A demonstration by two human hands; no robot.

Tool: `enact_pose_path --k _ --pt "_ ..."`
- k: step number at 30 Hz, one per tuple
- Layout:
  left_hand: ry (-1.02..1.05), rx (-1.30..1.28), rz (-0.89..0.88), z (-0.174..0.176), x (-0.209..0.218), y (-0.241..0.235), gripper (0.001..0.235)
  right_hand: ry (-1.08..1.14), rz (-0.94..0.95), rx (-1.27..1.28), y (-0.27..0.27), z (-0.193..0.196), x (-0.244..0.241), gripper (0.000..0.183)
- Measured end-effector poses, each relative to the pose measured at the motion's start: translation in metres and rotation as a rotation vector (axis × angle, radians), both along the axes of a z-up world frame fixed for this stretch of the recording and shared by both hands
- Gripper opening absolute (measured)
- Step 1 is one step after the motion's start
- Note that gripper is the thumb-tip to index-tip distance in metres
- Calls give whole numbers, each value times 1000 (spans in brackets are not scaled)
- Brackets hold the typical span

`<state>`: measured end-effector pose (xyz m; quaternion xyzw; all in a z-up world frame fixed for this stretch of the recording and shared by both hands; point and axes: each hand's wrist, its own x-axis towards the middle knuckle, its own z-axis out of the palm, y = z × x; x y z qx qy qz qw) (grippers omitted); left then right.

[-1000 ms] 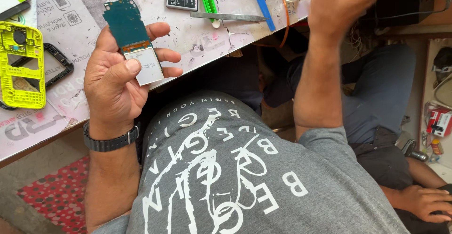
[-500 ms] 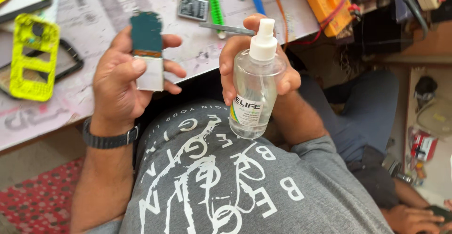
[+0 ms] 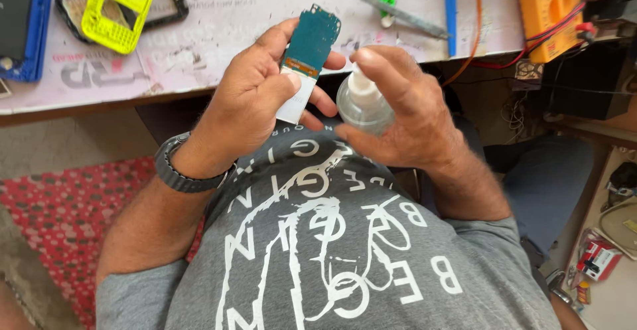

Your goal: The person uses tweezers to scrape residue from a small green circuit board, then sprays it with a liquid and scrubs it with a toothbrush. They continue to scrape and clean the board with a green pen-like tool.

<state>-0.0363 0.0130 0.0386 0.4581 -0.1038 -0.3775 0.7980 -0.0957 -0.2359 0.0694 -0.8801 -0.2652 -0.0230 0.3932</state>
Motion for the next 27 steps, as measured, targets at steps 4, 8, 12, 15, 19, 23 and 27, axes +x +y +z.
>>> enact_pose_path --k 4,8,12,15,19,23,27 --pt "-22 91 3 6 -5 4 62 30 -10 -140 10 7 -1 94" --pt "9 82 -53 11 -5 6 58 54 11 -136 15 10 0 94" --pt "17 127 -71 9 -6 6 57 34 53 -216 16 8 -2 93" --pt "8 167 -81 7 -6 6 55 33 67 -264 18 8 -1 92" --pt "-28 152 -90 4 -4 6 54 45 81 -312 20 8 0 92" --pt "-14 155 -96 1 -3 6 54 33 85 -295 21 4 0 90" --pt "-7 144 -109 0 -3 5 52 46 69 -303 20 3 0 90"
